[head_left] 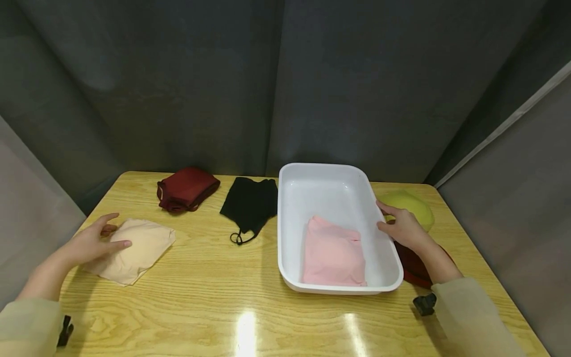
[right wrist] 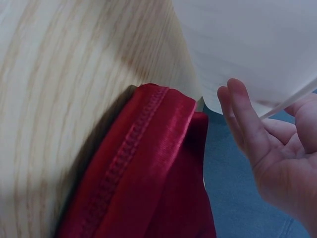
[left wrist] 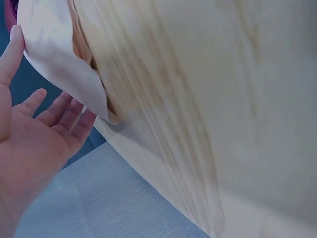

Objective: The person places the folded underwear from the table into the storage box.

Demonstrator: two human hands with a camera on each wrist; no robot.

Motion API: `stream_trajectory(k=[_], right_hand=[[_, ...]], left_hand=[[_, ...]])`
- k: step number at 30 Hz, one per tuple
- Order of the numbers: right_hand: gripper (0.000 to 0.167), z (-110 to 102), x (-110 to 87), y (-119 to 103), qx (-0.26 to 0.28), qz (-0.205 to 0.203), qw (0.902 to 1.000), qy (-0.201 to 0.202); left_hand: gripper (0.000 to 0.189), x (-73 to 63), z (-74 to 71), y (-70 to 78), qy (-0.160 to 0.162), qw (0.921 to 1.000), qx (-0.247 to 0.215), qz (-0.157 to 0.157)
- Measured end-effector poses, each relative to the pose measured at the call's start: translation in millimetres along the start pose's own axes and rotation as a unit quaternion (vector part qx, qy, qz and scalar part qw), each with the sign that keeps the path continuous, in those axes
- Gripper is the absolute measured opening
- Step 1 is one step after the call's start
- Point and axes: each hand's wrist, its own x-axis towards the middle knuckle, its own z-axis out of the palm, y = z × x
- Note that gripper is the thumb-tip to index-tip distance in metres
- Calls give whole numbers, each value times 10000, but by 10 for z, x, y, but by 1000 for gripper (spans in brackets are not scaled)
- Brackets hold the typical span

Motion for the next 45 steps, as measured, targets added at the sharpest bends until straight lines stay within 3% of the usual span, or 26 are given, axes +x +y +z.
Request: stream_trajectory(k=[12, 19, 27, 34, 45], right_hand=[[68, 13, 26, -2, 2, 91, 10000, -13], [68, 26, 23, -13, 16, 114, 9999, -33], [67, 24, 26, -34, 59, 110, 9999, -81], [66, 14, 26, -33, 24, 25, 10000, -36], [65, 11, 10, -15, -9, -115, 9999, 59]], left_hand=[[107, 98, -39, -39, -415, 9985, 27, -354], [111, 110, -27, -103, -442, 9977, -342, -390], [107, 133, -20, -117, -350, 9971, -635, -235], [111, 153, -58, -51, -151, 9983, -523, -197], [106, 157, -101, -16, -378, 9974, -619, -40]])
